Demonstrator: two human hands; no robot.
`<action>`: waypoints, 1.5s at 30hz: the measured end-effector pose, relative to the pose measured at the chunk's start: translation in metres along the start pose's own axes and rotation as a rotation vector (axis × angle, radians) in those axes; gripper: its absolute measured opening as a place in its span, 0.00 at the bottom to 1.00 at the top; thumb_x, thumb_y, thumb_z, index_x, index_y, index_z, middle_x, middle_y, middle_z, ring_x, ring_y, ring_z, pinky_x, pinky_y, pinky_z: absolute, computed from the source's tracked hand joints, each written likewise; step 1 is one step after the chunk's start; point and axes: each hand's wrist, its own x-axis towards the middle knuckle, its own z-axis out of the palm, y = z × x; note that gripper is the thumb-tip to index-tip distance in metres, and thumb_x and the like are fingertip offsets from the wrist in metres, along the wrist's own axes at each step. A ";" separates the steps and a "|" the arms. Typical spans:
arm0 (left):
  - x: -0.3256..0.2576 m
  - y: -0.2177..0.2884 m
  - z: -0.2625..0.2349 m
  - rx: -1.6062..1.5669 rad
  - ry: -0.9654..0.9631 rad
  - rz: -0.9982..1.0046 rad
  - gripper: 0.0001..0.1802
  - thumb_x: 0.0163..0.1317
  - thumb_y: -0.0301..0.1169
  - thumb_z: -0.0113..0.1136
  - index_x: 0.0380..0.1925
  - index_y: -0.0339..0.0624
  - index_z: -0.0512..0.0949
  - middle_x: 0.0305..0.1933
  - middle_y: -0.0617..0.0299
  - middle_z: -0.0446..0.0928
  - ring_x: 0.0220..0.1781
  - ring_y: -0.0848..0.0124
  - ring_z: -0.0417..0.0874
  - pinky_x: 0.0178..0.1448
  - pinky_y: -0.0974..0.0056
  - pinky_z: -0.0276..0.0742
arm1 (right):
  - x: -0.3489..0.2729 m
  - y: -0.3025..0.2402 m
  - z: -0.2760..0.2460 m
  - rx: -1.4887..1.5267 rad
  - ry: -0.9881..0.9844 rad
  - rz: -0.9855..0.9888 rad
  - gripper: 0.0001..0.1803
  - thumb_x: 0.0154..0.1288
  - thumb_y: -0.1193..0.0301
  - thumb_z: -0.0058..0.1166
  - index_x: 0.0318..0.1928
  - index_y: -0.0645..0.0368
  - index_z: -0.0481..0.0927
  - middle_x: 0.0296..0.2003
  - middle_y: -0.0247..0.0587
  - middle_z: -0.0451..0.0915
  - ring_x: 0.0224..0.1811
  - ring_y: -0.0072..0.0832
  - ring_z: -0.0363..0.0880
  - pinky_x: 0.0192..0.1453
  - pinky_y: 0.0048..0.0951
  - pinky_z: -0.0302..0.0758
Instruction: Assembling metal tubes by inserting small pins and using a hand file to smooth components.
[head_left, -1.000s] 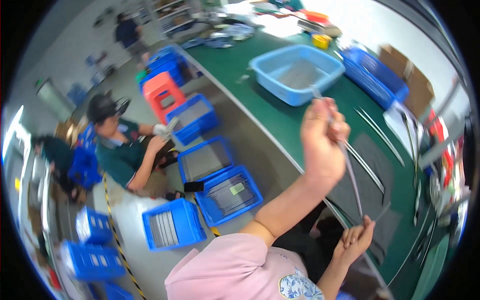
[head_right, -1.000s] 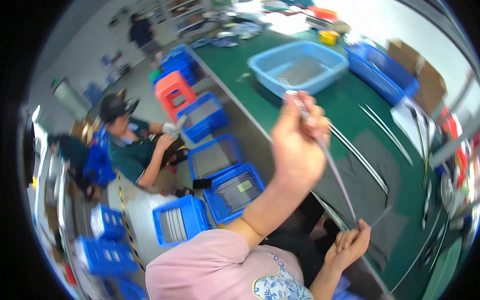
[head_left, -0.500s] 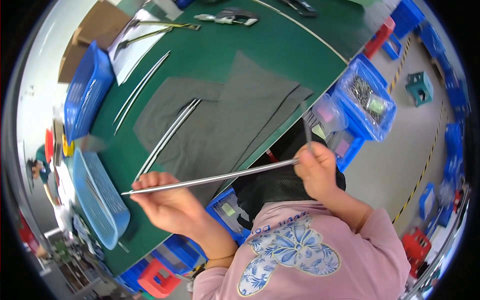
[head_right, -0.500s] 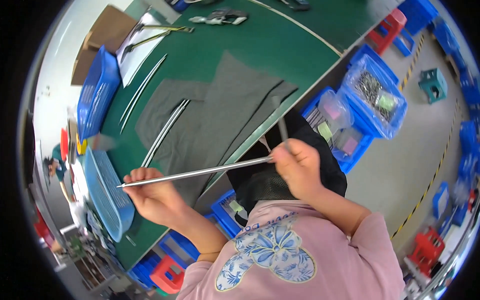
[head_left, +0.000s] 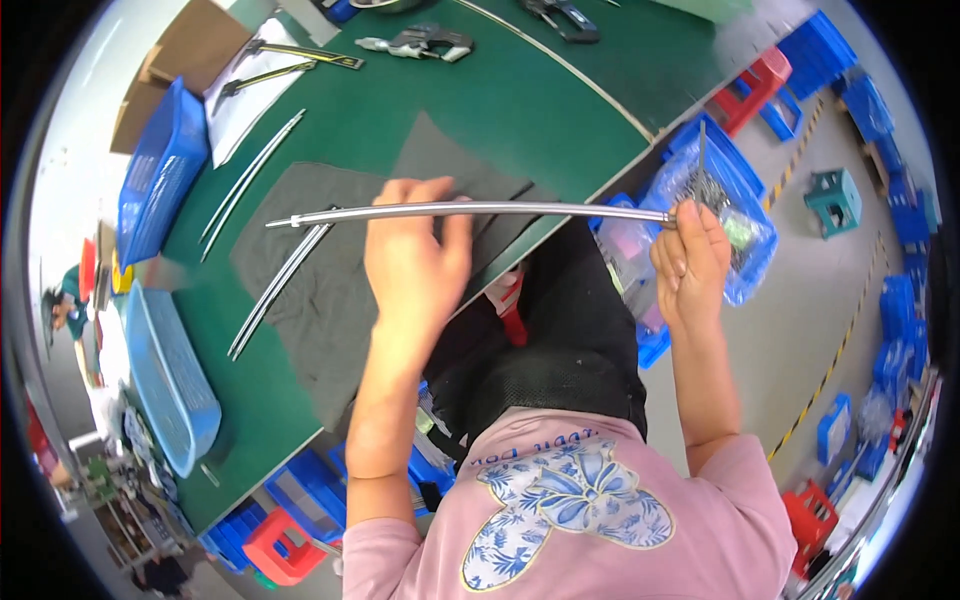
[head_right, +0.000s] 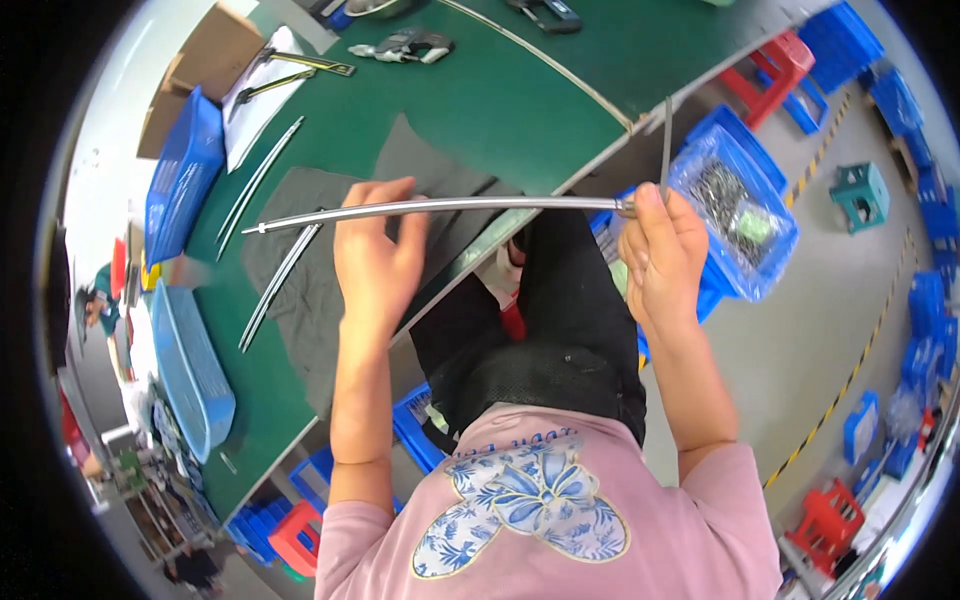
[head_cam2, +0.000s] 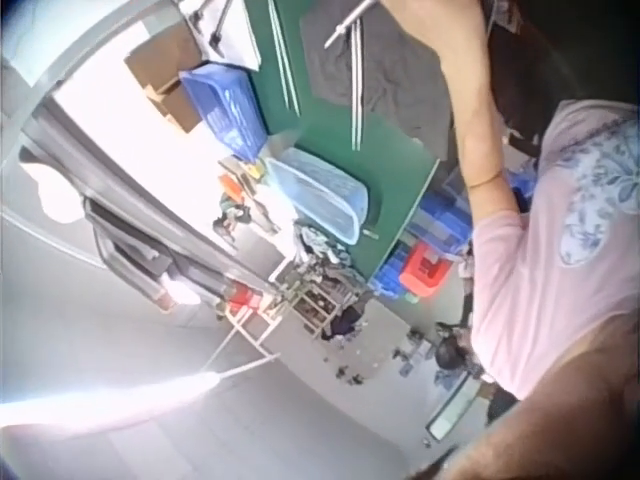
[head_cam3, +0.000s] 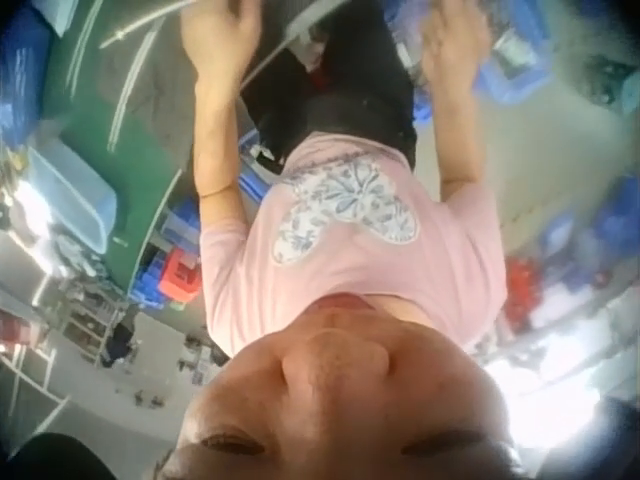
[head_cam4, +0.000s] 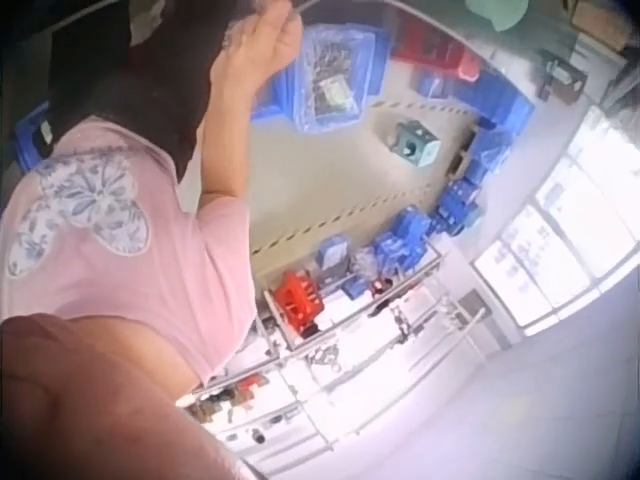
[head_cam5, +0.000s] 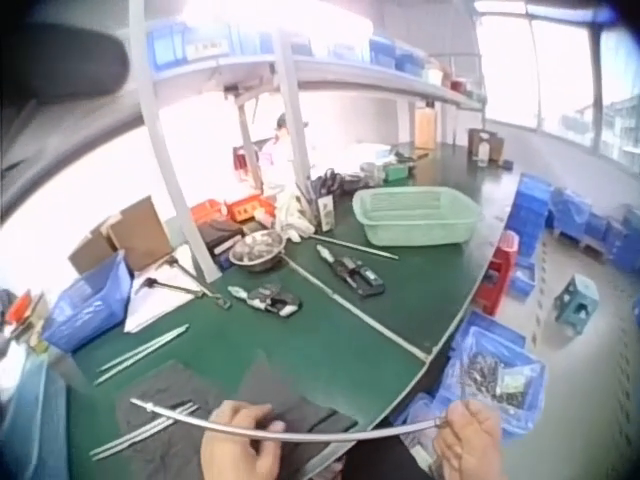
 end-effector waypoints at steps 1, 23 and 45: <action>0.005 -0.011 0.004 0.055 0.032 -0.042 0.13 0.59 0.31 0.63 0.41 0.35 0.81 0.39 0.53 0.79 0.39 0.57 0.80 0.45 0.58 0.75 | 0.004 -0.002 -0.003 0.016 -0.031 0.011 0.10 0.73 0.68 0.48 0.33 0.58 0.73 0.13 0.23 0.61 0.11 0.10 0.52 0.16 0.17 0.49; 0.059 0.023 -0.069 -0.488 0.023 -0.106 0.07 0.68 0.31 0.54 0.39 0.39 0.74 0.33 0.68 0.73 0.33 0.80 0.70 0.40 0.76 0.66 | 0.037 -0.042 -0.073 0.125 0.342 0.039 0.12 0.74 0.67 0.47 0.34 0.62 0.75 0.12 0.23 0.57 0.09 0.12 0.48 0.15 0.17 0.47; 0.025 -0.034 -0.027 0.054 -0.362 0.614 0.12 0.41 0.21 0.63 0.30 0.40 0.78 0.36 0.61 0.76 0.39 0.60 0.77 0.42 0.58 0.75 | -0.022 -0.006 -0.060 0.025 0.283 0.087 0.13 0.73 0.66 0.47 0.32 0.61 0.75 0.11 0.23 0.59 0.09 0.12 0.49 0.15 0.18 0.46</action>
